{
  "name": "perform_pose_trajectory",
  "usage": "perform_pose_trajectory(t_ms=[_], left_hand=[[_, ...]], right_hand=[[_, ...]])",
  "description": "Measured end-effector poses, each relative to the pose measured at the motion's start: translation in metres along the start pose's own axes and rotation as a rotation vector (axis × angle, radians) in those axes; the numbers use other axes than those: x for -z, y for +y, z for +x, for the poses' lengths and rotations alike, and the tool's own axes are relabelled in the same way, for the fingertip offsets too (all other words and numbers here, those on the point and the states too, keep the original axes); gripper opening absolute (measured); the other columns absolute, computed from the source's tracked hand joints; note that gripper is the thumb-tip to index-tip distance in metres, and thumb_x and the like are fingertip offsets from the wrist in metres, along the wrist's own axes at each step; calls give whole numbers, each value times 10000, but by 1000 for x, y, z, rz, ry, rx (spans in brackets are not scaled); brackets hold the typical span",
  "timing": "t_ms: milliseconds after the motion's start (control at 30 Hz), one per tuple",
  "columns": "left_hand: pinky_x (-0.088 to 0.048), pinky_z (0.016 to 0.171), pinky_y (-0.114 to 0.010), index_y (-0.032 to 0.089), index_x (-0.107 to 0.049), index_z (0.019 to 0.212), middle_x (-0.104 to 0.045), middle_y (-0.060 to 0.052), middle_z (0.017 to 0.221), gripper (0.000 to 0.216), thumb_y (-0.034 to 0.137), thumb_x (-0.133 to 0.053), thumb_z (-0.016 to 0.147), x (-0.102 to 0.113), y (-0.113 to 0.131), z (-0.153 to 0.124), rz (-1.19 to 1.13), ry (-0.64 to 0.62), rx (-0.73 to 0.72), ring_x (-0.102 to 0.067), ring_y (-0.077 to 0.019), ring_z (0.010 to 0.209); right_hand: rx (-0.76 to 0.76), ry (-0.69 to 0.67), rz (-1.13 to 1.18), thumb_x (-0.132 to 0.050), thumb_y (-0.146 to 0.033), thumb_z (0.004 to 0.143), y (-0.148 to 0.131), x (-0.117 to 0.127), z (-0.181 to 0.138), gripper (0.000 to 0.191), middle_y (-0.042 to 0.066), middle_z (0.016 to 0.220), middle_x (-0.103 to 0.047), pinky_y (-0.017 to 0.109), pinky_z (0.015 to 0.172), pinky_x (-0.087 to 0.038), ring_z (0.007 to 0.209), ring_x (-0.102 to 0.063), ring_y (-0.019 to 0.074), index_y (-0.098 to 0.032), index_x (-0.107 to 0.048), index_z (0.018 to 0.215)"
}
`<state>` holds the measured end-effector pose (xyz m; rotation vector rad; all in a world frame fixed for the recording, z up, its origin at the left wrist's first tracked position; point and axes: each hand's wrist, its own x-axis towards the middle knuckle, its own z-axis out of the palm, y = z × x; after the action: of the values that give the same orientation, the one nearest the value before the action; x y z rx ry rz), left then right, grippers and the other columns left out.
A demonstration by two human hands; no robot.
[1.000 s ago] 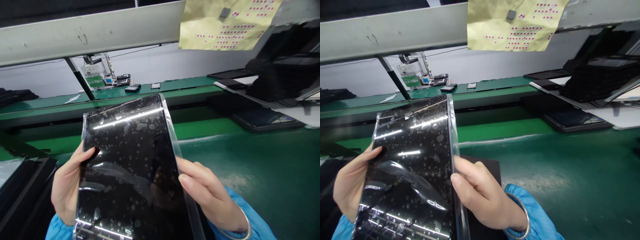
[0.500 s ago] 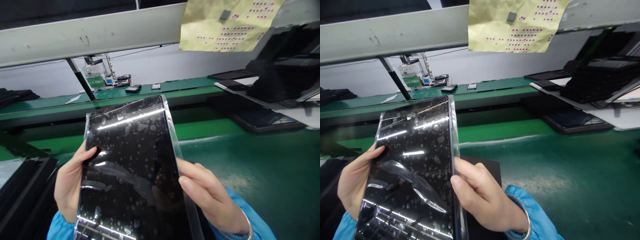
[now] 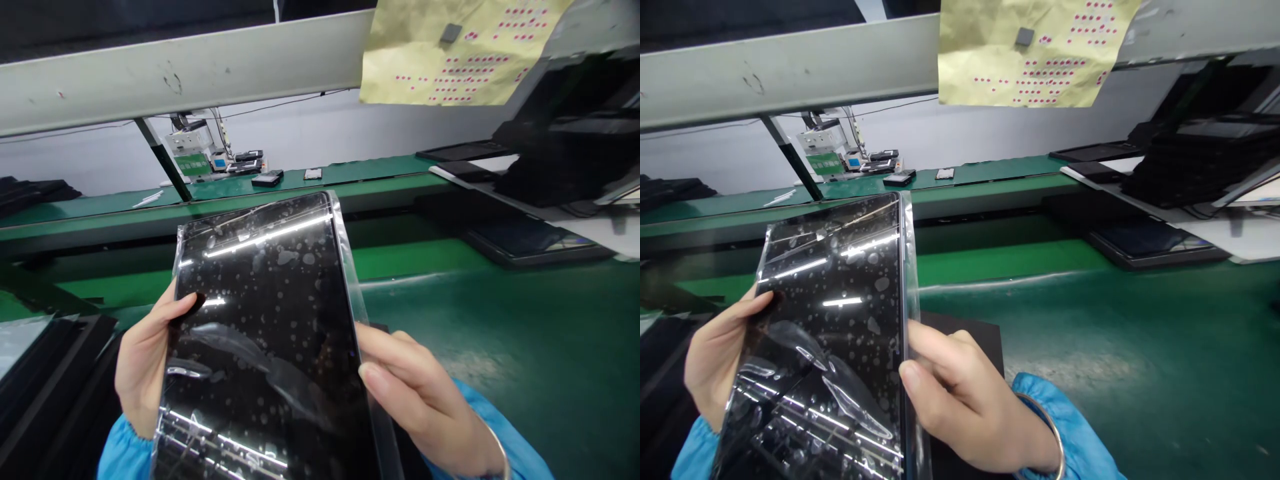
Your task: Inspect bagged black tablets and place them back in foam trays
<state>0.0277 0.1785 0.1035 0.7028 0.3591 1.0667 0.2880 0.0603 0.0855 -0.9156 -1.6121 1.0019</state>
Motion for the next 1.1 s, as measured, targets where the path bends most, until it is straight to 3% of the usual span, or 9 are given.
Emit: perform_pose_trajectory(t_ms=[167, 500, 700, 833, 967, 1100], left_hand=[[-444, 1160, -501, 280, -663, 1423, -800, -27, 1126, 630, -60, -486, 923, 2, -1, 3, 11, -19, 12, -715, -279, 1171], [-415, 1177, -505, 279, -597, 1491, -787, -27, 1174, 680, -76, -428, 936, 3, -3, 4, -38, -35, 23, -664, -282, 1248], [-432, 1157, -489, 318, -581, 1502, -781, -10, 1178, 695, -62, -431, 940, 3, -2, 3, -32, -53, 30, -665, -279, 1234], [-467, 1129, -482, 391, -620, 1456, -790, 19, 1128, 691, -28, -481, 925, -4, 1, -7, -21, -36, 48, -670, -295, 1216], [-509, 1096, -475, 500, -586, 1447, -791, 66, 1078, 720, 11, -489, 928, -16, 2, -21, -31, -25, 86, -690, -297, 1168], [-537, 1083, -465, 602, -525, 1440, -766, 120, 1131, 721, 82, -445, 948, -15, 4, -35, -80, -9, 98, -628, -289, 1262]], right_hand=[[22, -52, 106, -452, -269, 1096, -1, -1, 0, 323, -59, 579, -482, 270, 485, -307, 488, -396, 121, -169, -677, 1305], [26, -61, 90, -466, -284, 1096, 0, -1, -1, 313, -71, 557, -399, 275, 477, -282, 475, -340, 120, -161, -678, 1290], [10, -5, 25, -486, -357, 1078, 2, 0, -2, 302, -58, 519, -382, 279, 462, -279, 461, -339, 128, -165, -716, 1045], [10, 19, 7, -481, -469, 1085, 3, 1, 0, 395, -47, 503, -388, 279, 447, -276, 453, -351, 131, -177, -683, 911], [34, 37, 0, -445, -588, 1094, 4, 1, 2, 526, -35, 469, -371, 273, 431, -293, 477, -427, 160, -172, -742, 970], [36, 47, -11, -456, -597, 1085, 5, 2, 2, 534, -16, 469, -422, 278, 466, -393, 509, -512, 190, -174, -766, 984]])
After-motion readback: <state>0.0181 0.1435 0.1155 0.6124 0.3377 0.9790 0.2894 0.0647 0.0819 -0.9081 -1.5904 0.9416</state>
